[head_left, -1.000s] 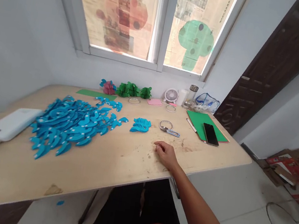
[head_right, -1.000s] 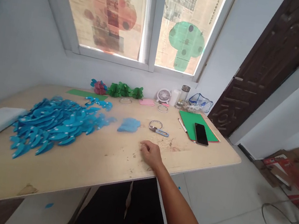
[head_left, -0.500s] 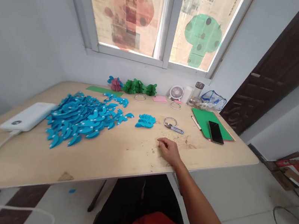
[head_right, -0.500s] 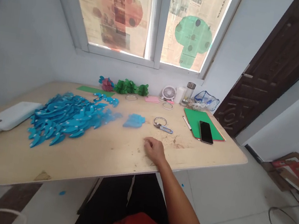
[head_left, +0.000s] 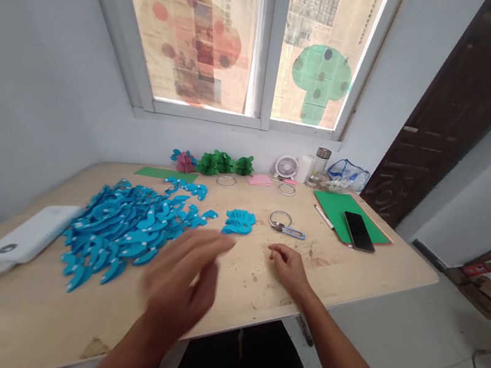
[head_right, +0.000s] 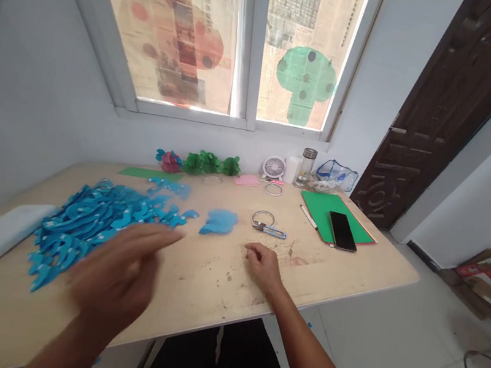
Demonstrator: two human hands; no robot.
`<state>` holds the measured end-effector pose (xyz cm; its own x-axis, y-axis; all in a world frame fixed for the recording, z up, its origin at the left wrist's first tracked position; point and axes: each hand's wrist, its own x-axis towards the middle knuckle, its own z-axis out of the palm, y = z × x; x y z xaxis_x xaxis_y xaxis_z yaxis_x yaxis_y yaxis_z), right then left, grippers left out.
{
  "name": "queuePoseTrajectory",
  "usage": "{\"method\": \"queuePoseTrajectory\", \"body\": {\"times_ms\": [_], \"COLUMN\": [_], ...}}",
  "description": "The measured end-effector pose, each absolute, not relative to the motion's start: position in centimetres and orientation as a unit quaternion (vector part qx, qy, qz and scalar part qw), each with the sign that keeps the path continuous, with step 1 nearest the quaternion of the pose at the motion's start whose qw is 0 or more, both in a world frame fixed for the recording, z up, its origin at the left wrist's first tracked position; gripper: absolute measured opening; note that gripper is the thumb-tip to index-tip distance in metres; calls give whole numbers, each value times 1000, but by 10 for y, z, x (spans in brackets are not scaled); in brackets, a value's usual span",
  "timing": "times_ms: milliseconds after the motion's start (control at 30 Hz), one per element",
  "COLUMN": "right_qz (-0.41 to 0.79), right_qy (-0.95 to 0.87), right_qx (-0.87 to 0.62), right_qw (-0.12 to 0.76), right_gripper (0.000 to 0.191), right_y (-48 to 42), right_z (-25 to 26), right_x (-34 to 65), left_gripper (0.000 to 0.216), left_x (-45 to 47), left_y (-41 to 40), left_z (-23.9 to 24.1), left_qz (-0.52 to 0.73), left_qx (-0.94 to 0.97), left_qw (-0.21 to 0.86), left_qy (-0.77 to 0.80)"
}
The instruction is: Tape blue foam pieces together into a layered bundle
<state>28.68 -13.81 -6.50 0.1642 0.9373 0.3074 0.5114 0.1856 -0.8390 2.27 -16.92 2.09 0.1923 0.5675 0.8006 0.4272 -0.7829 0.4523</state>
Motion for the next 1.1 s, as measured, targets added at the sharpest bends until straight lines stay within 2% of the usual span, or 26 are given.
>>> {"method": "queuePoseTrajectory", "body": {"times_ms": [100,200,367,667,1100], "right_qz": [156,64,47,38,-73], "right_qy": [-601,-621,-624,-646,-666], "right_qx": [-648,-717,-738,-741,-732], "right_qw": [441,309,253,177,124], "right_gripper": [26,24,22,21,26], "right_y": [-115,-86,-52,-45,-57], "right_z": [-54,-42,-40,-43,-40], "right_x": [307,324,328,321,310], "left_gripper": [32,30,28,25,25], "left_x": [65,84,99,107,107], "left_y": [-99,-58,-40,-31,-30], "left_z": [17,-14,-45,-63,-64], "left_qz": [419,340,276,288,314], "left_qx": [812,818,813,794,782], "left_qw": [66,87,58,31,51], "left_qy": [400,455,510,534,536]}}
